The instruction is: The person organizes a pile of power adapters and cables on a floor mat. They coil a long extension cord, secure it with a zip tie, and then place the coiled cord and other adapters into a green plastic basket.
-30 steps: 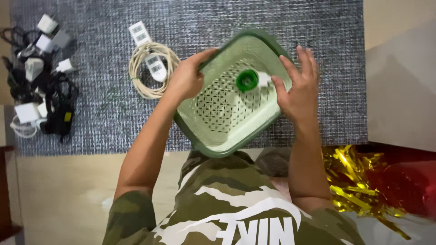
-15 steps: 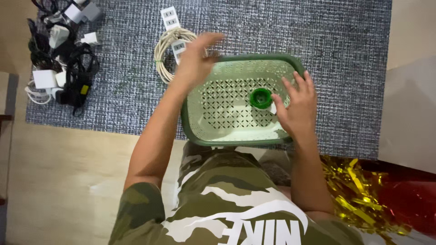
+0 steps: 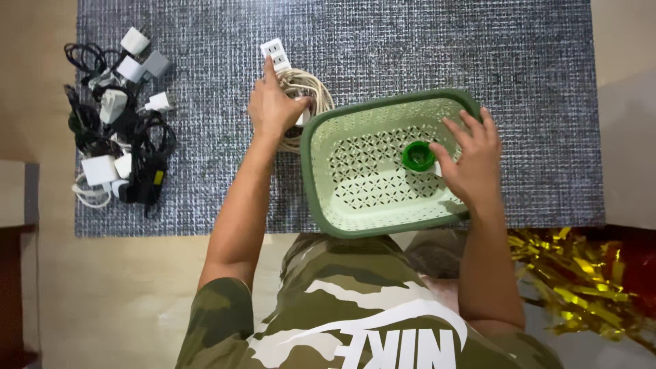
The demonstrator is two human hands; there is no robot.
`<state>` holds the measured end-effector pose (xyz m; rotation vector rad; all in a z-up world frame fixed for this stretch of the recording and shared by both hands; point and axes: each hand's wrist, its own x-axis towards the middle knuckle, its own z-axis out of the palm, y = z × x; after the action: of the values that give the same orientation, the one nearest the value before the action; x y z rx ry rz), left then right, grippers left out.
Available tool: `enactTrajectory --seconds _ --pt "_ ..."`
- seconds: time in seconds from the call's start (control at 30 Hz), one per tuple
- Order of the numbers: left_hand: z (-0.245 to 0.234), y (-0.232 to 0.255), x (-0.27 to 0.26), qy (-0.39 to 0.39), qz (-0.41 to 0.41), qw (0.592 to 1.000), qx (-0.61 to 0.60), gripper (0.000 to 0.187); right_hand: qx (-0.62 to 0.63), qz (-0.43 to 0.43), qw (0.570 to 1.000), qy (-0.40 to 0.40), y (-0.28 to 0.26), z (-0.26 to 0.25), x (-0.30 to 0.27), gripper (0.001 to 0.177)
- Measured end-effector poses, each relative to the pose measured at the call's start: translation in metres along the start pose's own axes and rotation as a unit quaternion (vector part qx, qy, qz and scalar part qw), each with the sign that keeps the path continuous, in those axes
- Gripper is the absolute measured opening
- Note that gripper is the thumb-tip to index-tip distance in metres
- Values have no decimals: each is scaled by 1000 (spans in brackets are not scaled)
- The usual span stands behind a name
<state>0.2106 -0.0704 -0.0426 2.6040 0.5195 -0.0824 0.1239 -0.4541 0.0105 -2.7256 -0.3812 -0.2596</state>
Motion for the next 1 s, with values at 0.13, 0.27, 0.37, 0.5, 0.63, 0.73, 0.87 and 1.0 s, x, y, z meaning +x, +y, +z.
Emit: enactTrajectory --seconds 0.13,0.27,0.37,0.5,0.63,0.73,0.87,1.0 --pt "-2 3 9 7 -7 1000 -10 112 10 5 1000 6 -5 -1 -2 50" --pt "-2 7 13 58 30 994 -83 100 16 16 1000 12 -7 -1 0 48" --pt "-14 15 16 95 77 986 -112 95 39 34 999 12 -6 -2 1 47" --pt "-60 31 5 199 218 950 -100 92 101 69 992 27 -7 -9 4 46" --pt "-110 62 -23 232 374 896 -65 83 178 118 975 52 -16 -19 8 44" --pt "-128 87 -58 170 462 868 -69 74 217 176 959 50 -20 -26 12 48" --pt "-115 123 -94 -90 527 837 -118 65 367 212 904 55 -16 -28 11 45" --pt "-76 145 -110 -150 520 840 -41 70 445 156 879 72 -4 -25 12 42"
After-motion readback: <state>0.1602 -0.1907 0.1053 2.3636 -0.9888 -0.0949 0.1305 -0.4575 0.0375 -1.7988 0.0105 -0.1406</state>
